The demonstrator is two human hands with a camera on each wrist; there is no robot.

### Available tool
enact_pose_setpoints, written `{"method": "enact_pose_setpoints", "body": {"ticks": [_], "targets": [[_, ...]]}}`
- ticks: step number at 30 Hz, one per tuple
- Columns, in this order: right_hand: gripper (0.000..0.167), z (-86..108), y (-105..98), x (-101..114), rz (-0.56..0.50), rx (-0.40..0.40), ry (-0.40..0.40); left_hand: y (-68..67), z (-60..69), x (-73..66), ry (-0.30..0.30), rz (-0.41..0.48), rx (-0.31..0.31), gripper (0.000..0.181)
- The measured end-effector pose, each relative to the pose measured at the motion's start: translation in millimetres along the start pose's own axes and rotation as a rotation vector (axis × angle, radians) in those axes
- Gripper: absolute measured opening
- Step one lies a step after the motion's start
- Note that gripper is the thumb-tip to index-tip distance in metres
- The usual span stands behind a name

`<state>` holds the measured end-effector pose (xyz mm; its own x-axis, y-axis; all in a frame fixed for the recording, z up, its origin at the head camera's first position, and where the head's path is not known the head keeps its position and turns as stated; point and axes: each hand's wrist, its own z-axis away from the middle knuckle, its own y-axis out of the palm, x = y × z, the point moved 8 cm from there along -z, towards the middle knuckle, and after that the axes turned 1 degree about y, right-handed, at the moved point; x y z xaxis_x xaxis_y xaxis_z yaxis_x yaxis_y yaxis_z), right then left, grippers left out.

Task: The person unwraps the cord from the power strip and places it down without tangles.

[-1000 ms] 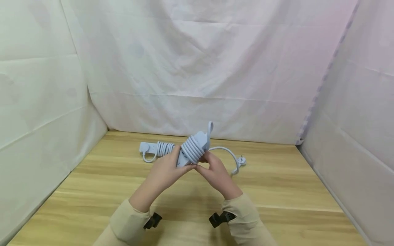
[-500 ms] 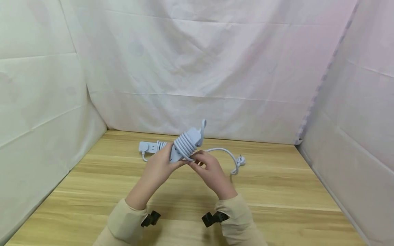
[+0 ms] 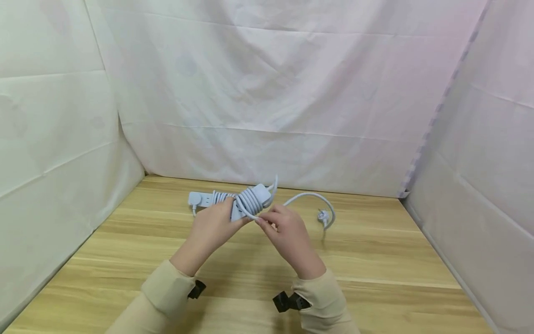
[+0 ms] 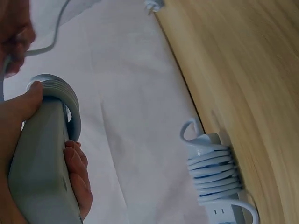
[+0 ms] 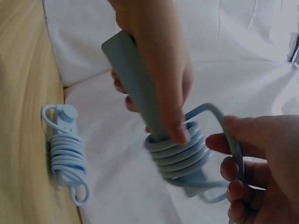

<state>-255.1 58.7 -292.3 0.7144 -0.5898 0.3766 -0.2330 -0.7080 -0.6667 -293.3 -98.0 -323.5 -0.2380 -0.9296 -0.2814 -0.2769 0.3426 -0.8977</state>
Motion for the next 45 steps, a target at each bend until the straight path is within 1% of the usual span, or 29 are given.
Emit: {"method": "enact_pose_setpoints", "body": {"ticks": [4, 6, 9, 12, 14, 18, 20, 23, 26, 29, 32, 35, 37, 40, 42, 45], "targets": [[0.007, -1.7, -6.9, 11.2, 0.118, -0.018, -0.087, 6.8, 2.1, -1.5, 0.035, -0.088, 0.041, 0.061], [0.009, -2.4, -9.4, 15.1, 0.161, -0.020, -0.132, 10.2, 3.4, -2.2, 0.049, -0.117, 0.073, 0.064], [0.010, -3.2, -12.4, 20.6, 0.217, -0.020, -0.207, 13.8, 5.7, -2.6, 0.070, -0.159, 0.100, 0.069], [0.010, -2.5, -13.0, 24.8, 0.266, 0.000, -0.283, 14.9, 9.2, -2.5, 0.088, -0.187, 0.094, 0.065], [0.010, -1.1, -12.9, 26.1, 0.294, 0.019, -0.324, 15.4, 12.6, -2.6, 0.112, -0.203, 0.086, 0.062], [0.012, 1.6, -11.4, 24.5, 0.338, 0.051, -0.409, 17.1, 18.9, -2.1, 0.186, -0.251, 0.073, 0.059], [0.012, 2.3, -11.9, 22.5, 0.342, 0.061, -0.449, 17.7, 22.2, -3.0, 0.237, -0.263, 0.066, 0.060], [0.013, 2.5, -13.7, 19.2, 0.326, 0.068, -0.503, 17.1, 27.7, -5.7, 0.313, -0.277, 0.053, 0.067], [0.012, 1.8, -15.4, 13.2, 0.287, 0.078, -0.533, 14.7, 33.7, -9.6, 0.394, -0.299, 0.014, 0.072], [0.011, 0.8, -15.6, 3.2, 0.230, 0.087, -0.535, 11.7, 40.8, -14.3, 0.484, -0.310, -0.032, 0.072], [0.011, 0.3, -15.6, -8.8, 0.180, 0.090, -0.520, 8.4, 48.2, -19.4, 0.563, -0.291, -0.073, 0.076], [0.011, 1.0, -15.2, -18.9, 0.161, 0.088, -0.509, 3.6, 54.8, -24.0, 0.617, -0.271, -0.113, 0.081], [0.011, 2.5, -13.9, -24.7, 0.160, 0.089, -0.509, 0.7, 57.8, -26.5, 0.635, -0.252, -0.135, 0.079], [0.010, 5.8, -11.9, -30.2, 0.167, 0.083, -0.514, -4.1, 60.1, -27.0, 0.624, -0.185, -0.166, 0.071], [0.010, 8.8, -9.6, -32.2, 0.178, 0.076, -0.514, -5.8, 59.5, -24.4, 0.583, -0.130, -0.166, 0.067], [0.011, 12.6, -6.4, -32.1, 0.205, 0.057, -0.493, -7.5, 57.0, -17.5, 0.495, -0.044, -0.166, 0.064]]}}
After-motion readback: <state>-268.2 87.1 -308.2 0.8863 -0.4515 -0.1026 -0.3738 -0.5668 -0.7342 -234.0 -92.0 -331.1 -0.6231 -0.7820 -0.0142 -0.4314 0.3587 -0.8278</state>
